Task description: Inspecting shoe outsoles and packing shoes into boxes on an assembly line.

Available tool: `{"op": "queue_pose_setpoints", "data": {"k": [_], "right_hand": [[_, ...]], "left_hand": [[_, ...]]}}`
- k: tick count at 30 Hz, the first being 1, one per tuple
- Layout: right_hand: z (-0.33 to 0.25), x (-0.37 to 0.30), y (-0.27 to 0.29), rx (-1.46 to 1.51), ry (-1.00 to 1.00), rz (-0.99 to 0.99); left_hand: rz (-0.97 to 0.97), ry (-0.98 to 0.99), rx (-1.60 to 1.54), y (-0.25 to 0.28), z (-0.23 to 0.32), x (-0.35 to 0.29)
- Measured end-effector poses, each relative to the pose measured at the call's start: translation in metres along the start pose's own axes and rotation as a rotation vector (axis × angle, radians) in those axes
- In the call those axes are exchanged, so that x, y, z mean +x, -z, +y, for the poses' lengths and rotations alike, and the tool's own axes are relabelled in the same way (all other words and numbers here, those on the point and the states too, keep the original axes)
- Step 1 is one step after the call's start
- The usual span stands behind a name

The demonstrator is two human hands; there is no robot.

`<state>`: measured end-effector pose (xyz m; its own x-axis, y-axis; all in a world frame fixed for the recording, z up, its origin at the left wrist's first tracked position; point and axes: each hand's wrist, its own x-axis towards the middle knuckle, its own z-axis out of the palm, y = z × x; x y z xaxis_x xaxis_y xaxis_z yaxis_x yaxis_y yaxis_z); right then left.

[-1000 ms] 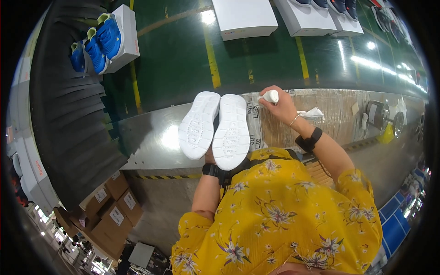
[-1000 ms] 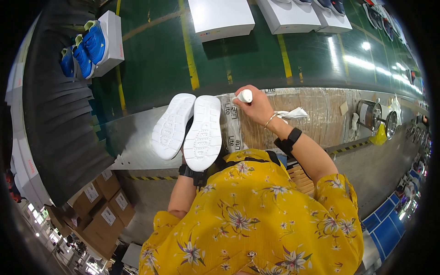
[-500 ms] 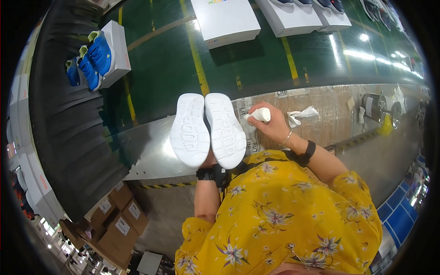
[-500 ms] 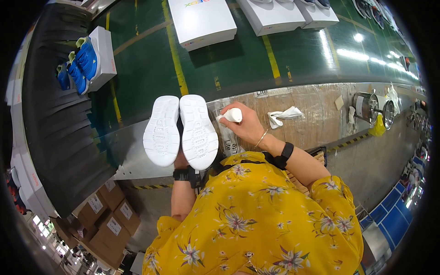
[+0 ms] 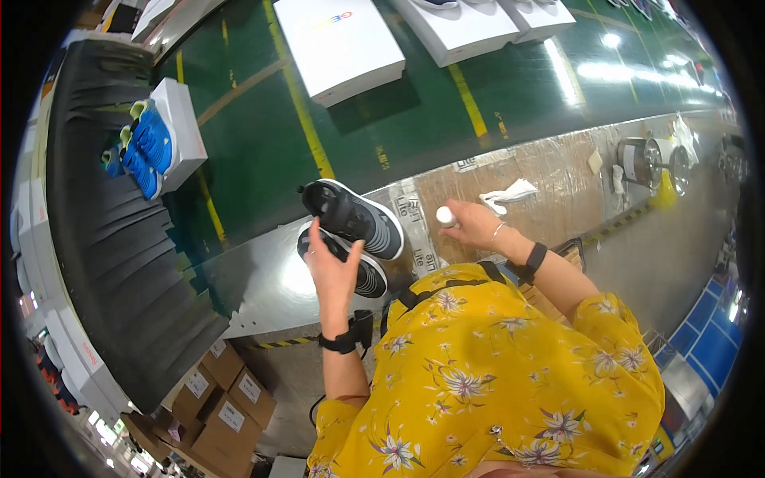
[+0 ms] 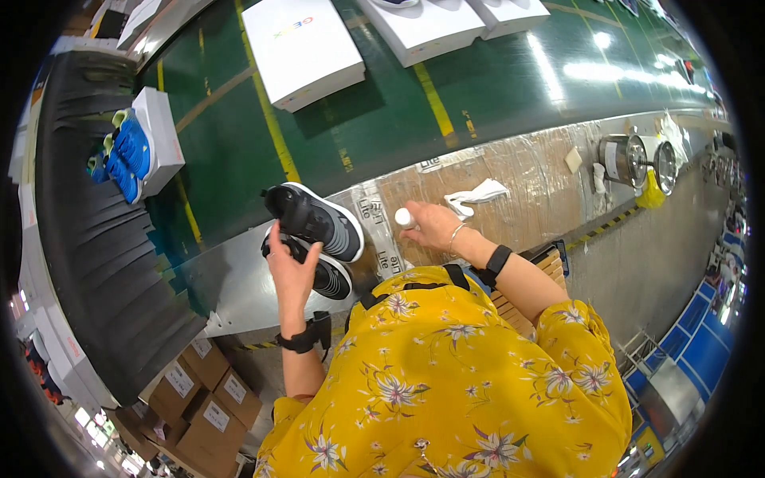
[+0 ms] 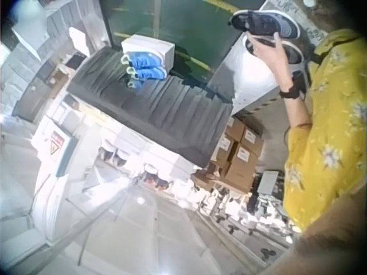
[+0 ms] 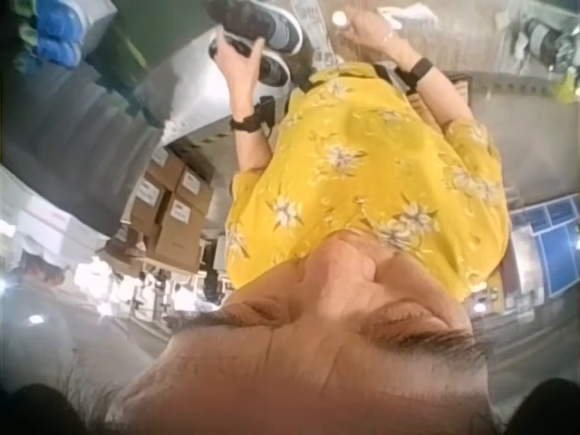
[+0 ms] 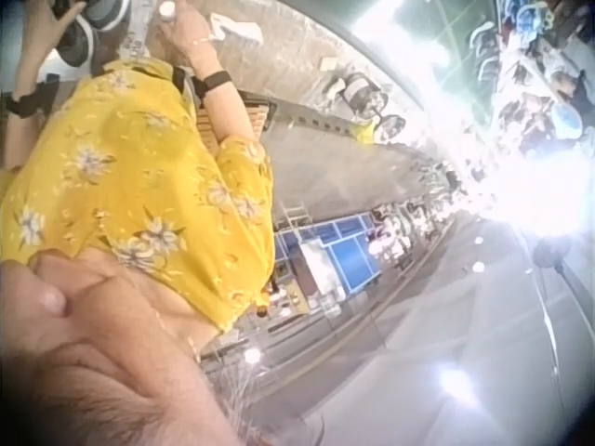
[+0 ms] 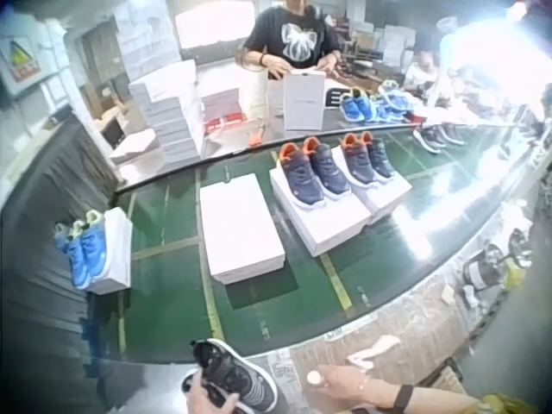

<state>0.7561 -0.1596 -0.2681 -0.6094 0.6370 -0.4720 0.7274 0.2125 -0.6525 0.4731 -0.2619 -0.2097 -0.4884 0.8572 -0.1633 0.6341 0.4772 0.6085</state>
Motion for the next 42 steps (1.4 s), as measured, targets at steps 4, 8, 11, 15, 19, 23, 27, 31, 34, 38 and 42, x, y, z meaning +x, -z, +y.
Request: {"op": "queue_pose_setpoints", "data": {"k": [4,8,11,15,19,23,27,31,34,38,42], "right_hand": [[0.006,-0.018,0.006,0.159,0.012,0.002],[0.028,-0.040,0.019,0.072,0.003,0.404],[0.054,-0.050,0.020,-0.158,0.039,0.536],[0.094,-0.057,0.005,-0.308,0.114,0.624],[0.112,-0.061,-0.002,-0.276,0.113,0.700],[0.120,-0.069,0.003,-0.170,0.036,0.861],[0.119,-0.110,0.055,0.124,-0.158,1.085],[0.163,-0.163,0.116,-0.032,-0.203,1.411],[0.196,-0.216,0.198,-0.242,-0.259,1.739],[0.278,-0.289,0.280,-0.658,-0.448,1.578],[0.348,-0.305,0.319,-0.442,-0.613,1.437]], "left_hand": [[-0.202,-0.074,0.060,0.031,-0.039,-0.010],[-0.367,-0.282,0.367,0.058,-0.059,-0.017],[-0.355,-0.327,0.464,0.055,-0.062,-0.018],[-0.410,-0.474,0.561,0.058,-0.066,-0.006],[-0.460,-0.617,0.582,0.075,-0.034,-0.011],[-0.431,-0.716,0.555,0.103,-0.007,-0.027],[-0.214,-0.446,0.412,0.119,0.001,-0.032],[-0.205,-0.040,-0.229,0.103,0.041,-0.020],[-0.264,0.255,-0.647,0.064,0.084,-0.013],[-0.741,0.492,-1.550,-0.014,0.142,-0.007],[-0.727,0.663,-1.656,-0.069,0.133,-0.010]]}}
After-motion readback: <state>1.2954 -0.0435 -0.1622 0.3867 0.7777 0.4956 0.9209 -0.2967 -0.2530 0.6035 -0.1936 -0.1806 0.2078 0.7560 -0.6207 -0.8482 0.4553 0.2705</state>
